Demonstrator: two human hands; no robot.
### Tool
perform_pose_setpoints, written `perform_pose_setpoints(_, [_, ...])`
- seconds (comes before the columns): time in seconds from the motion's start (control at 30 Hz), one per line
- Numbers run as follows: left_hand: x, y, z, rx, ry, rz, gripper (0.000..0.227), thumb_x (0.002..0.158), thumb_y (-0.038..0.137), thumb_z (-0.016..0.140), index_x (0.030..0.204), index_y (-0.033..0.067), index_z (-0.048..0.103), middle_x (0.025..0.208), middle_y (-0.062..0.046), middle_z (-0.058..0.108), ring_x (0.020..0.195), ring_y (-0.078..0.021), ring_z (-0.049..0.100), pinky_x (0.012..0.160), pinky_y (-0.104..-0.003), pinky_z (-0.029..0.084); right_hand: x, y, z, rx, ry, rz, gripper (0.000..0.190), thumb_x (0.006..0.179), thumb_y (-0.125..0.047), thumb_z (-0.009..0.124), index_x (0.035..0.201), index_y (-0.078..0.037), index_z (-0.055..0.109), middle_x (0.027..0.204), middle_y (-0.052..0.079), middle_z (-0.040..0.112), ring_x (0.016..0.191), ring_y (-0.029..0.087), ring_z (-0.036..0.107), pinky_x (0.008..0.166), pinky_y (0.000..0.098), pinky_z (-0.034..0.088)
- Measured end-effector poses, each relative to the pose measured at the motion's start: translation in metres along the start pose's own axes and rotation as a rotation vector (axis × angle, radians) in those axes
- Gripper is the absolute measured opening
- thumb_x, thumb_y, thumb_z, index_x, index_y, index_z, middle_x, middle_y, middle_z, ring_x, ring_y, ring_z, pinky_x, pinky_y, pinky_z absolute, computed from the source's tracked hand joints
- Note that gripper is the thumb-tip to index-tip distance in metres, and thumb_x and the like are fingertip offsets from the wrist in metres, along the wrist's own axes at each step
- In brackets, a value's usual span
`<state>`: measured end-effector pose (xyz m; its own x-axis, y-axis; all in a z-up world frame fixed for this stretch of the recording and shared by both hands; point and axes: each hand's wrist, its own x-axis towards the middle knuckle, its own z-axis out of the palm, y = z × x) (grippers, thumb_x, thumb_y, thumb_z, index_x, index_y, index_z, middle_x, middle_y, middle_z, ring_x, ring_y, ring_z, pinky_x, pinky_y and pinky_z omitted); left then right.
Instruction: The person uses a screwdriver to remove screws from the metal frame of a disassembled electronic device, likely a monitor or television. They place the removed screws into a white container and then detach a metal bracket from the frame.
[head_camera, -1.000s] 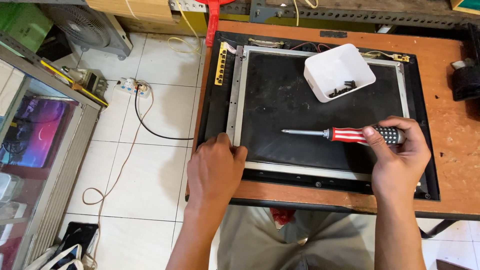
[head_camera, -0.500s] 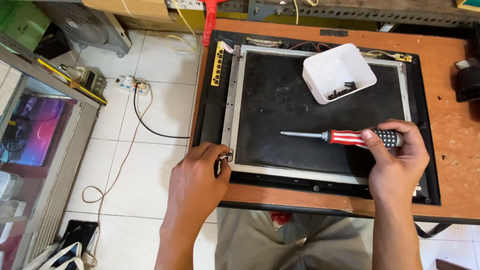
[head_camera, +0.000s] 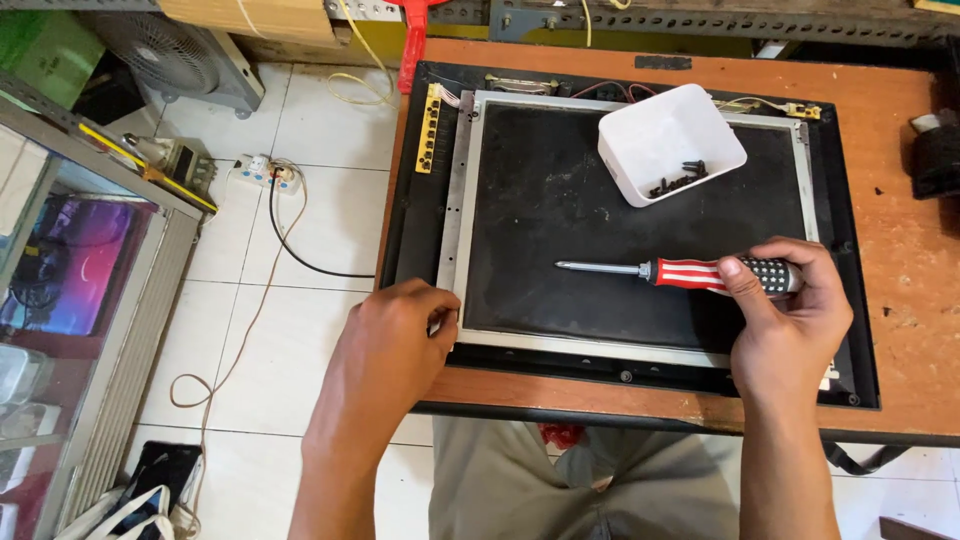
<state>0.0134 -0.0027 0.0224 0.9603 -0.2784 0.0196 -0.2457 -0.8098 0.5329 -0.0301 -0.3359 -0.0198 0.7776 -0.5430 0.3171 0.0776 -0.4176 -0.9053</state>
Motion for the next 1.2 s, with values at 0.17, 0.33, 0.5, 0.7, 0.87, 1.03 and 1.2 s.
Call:
perform_pose_setpoints(0.17, [0.015, 0.022, -0.02, -0.005, -0.202, -0.24, 0.015, 0.083, 0.011, 0.063, 0.092, 0.0121, 0.075, 0.092, -0.001, 0.078, 0.085, -0.0301, 0.069, 0.076, -0.042, 0.053, 0.0, 0.001, 0.0, 0.006, 0.0, -0.007, 0.023, 0.1, -0.004, 0.081, 0.112, -0.01, 0.062, 0.113, 0.001, 0.058, 0.095, 0.007, 0.051, 0.083, 0.0184, 0.04])
perform_pose_setpoints(0.33, [0.022, 0.03, -0.017, -0.004, -0.254, -0.453, 0.017, 0.082, 0.027, 0.068, 0.09, 0.0157, 0.077, 0.087, 0.001, 0.079, 0.087, -0.0267, 0.069, 0.078, -0.04, 0.053, 0.0, -0.001, -0.001, 0.013, -0.001, 0.005, 0.023, 0.099, -0.005, 0.081, 0.11, -0.011, 0.062, 0.113, 0.001, 0.057, 0.094, 0.007, 0.05, 0.083, 0.019, 0.04])
perform_pose_setpoints(0.5, [0.022, 0.041, -0.023, -0.096, -0.232, -0.61, 0.022, 0.079, 0.03, 0.065, 0.089, 0.0152, 0.078, 0.084, -0.003, 0.078, 0.086, -0.0281, 0.067, 0.077, -0.039, 0.051, 0.001, 0.001, -0.002, -0.031, -0.002, -0.028, 0.022, 0.1, -0.006, 0.081, 0.112, -0.01, 0.062, 0.113, 0.002, 0.058, 0.098, 0.008, 0.051, 0.085, 0.0203, 0.039])
perform_pose_setpoints(0.7, [0.014, 0.026, -0.001, -0.112, -0.095, -0.539, 0.014, 0.082, 0.027, 0.068, 0.085, 0.0135, 0.067, 0.074, 0.0, 0.073, 0.073, -0.0269, 0.065, 0.071, -0.041, 0.05, 0.0, 0.0, -0.003, -0.039, 0.002, -0.007, 0.022, 0.1, -0.007, 0.081, 0.111, -0.01, 0.062, 0.113, 0.001, 0.058, 0.096, 0.007, 0.05, 0.081, 0.0194, 0.038])
perform_pose_setpoints(0.87, [0.008, 0.013, 0.029, 0.084, 0.064, -0.31, 0.017, 0.081, 0.018, 0.072, 0.086, 0.0187, 0.056, 0.065, 0.001, 0.067, 0.064, -0.0328, 0.064, 0.061, -0.049, 0.05, -0.001, 0.0, -0.003, -0.025, 0.008, 0.006, 0.022, 0.099, -0.006, 0.081, 0.11, -0.01, 0.062, 0.112, 0.001, 0.058, 0.094, 0.007, 0.051, 0.079, 0.0192, 0.04])
perform_pose_setpoints(1.03, [0.005, 0.02, 0.03, 0.223, 0.101, -0.252, 0.013, 0.087, 0.013, 0.071, 0.099, 0.017, 0.066, 0.084, -0.005, 0.073, 0.068, -0.0359, 0.069, 0.057, -0.05, 0.052, 0.001, 0.002, -0.003, 0.02, 0.001, -0.013, 0.023, 0.098, -0.005, 0.081, 0.111, -0.01, 0.062, 0.112, 0.002, 0.059, 0.097, 0.009, 0.053, 0.085, 0.0203, 0.042])
perform_pose_setpoints(1.2, [0.006, 0.016, 0.024, 0.171, 0.08, -0.233, 0.01, 0.083, 0.014, 0.072, 0.092, 0.0174, 0.069, 0.083, -0.005, 0.071, 0.068, -0.0364, 0.066, 0.06, -0.05, 0.051, 0.001, 0.002, -0.003, 0.03, 0.002, 0.013, 0.023, 0.098, -0.005, 0.081, 0.109, -0.011, 0.062, 0.111, 0.001, 0.058, 0.093, 0.007, 0.051, 0.082, 0.0189, 0.041])
